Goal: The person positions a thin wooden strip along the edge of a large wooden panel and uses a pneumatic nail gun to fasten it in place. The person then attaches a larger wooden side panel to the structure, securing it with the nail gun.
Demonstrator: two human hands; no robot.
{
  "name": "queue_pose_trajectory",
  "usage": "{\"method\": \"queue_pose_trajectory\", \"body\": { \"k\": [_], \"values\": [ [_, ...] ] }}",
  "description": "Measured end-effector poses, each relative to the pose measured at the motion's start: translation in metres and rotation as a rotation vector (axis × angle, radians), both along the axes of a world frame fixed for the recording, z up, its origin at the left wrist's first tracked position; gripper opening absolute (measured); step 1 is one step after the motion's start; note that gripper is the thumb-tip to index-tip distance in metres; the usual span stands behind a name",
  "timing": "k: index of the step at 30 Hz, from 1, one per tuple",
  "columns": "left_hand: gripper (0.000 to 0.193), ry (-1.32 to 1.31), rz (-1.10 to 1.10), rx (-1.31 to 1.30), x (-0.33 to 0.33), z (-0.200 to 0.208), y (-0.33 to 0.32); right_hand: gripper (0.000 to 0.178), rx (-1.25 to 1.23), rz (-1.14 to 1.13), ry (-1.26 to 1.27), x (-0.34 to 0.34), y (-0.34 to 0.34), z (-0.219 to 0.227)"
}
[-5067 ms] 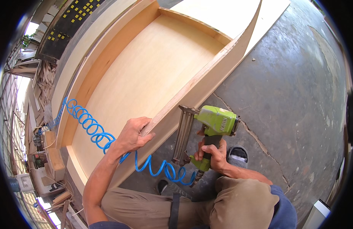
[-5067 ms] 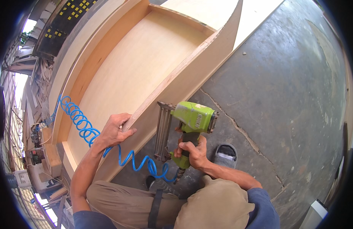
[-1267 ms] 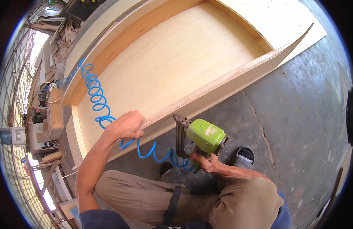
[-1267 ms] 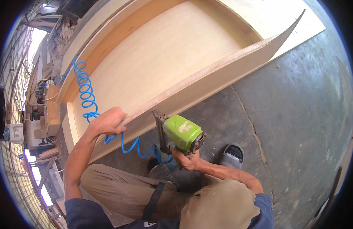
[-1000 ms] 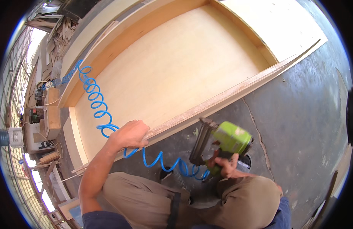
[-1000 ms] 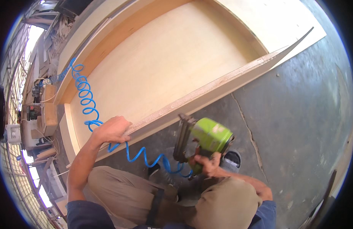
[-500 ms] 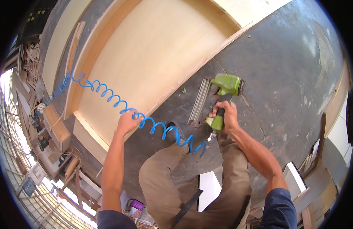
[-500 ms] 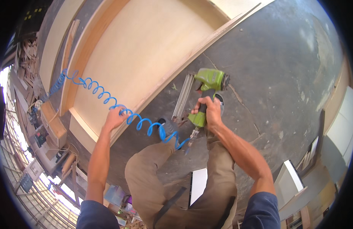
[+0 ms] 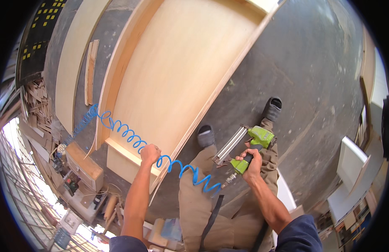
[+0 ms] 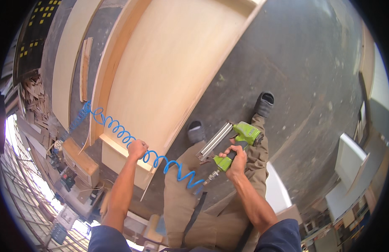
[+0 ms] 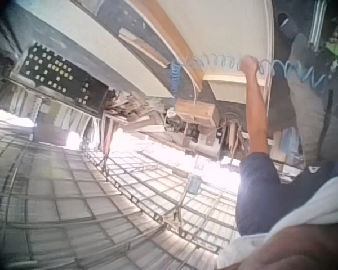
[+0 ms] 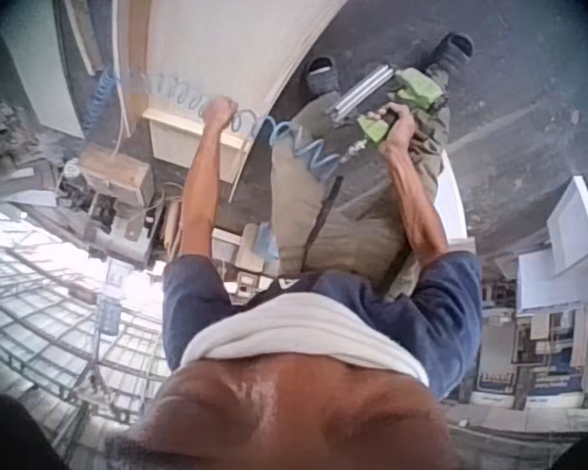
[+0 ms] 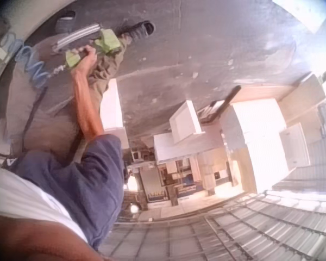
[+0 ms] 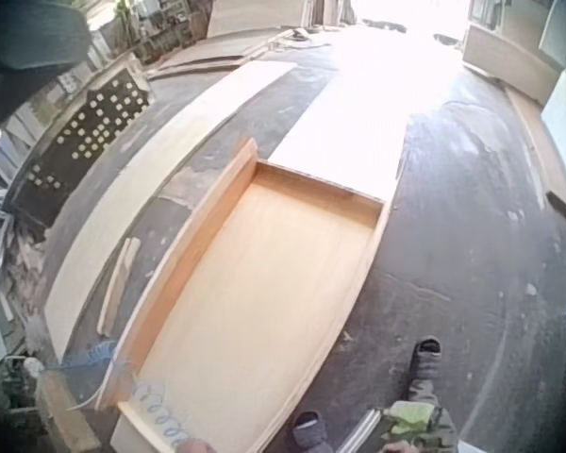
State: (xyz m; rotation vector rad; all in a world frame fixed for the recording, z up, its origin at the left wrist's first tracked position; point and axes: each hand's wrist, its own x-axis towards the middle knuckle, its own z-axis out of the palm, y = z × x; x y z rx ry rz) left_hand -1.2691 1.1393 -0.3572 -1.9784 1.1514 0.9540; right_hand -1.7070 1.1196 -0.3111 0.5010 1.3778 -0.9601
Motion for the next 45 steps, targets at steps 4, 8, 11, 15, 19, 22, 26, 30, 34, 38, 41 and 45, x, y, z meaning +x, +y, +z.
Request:
{"method": "queue_pose_trajectory", "body": {
  "k": [4, 8, 11, 15, 19, 22, 26, 30, 34, 38, 41, 45],
  "values": [
    [0.032, -0.018, -0.341, 0.166, 0.034, -0.007, 0.03, 0.029, 0.097, -0.088, 0.003, 0.052, 0.08, 0.004],
    [0.041, 0.291, -0.387, -0.037, 0.041, -0.06, 0.06, 0.03, 0.161, -0.07, -0.062, 0.071, 0.134, 0.001],
    [0.044, 0.591, 0.11, -0.206, -0.004, -0.102, 0.048, 0.032, 0.15, -0.097, -0.071, 0.071, 0.169, -0.012],
    [0.065, 0.81, 0.248, -0.415, -0.057, -0.156, 0.017, 0.036, 0.1, -0.239, -0.119, 0.066, 0.204, -0.043],
    [0.079, 0.934, 0.497, -0.391, -0.085, -0.176, 0.027, 0.037, 0.038, -0.365, -0.09, 0.058, 0.246, -0.073],
    [0.083, 0.889, 0.361, -0.566, -0.071, -0.192, 0.04, 0.034, -0.017, -0.342, -0.034, 0.053, 0.251, -0.091],
    [0.079, 0.801, 0.273, -0.653, -0.101, -0.182, 0.043, 0.033, -0.01, -0.405, -0.013, 0.046, 0.269, -0.114],
    [0.074, 0.72, 0.203, -0.708, -0.106, -0.176, 0.052, 0.034, -0.048, -0.445, -0.047, 0.056, 0.263, -0.122],
    [0.069, 0.697, 0.123, -0.69, -0.108, -0.175, 0.052, 0.033, -0.088, -0.422, -0.07, 0.073, 0.246, -0.133],
    [0.066, 0.621, 0.003, -0.796, -0.131, -0.17, 0.067, 0.032, -0.119, -0.393, -0.083, 0.082, 0.235, -0.142],
    [0.066, 0.616, -0.022, -0.754, -0.137, -0.165, 0.074, 0.031, -0.147, -0.372, -0.107, 0.082, 0.23, -0.143],
    [0.063, 0.53, -0.028, -0.742, -0.142, -0.161, 0.08, 0.031, -0.161, -0.306, -0.073, 0.082, 0.228, -0.148]
  ]
}}
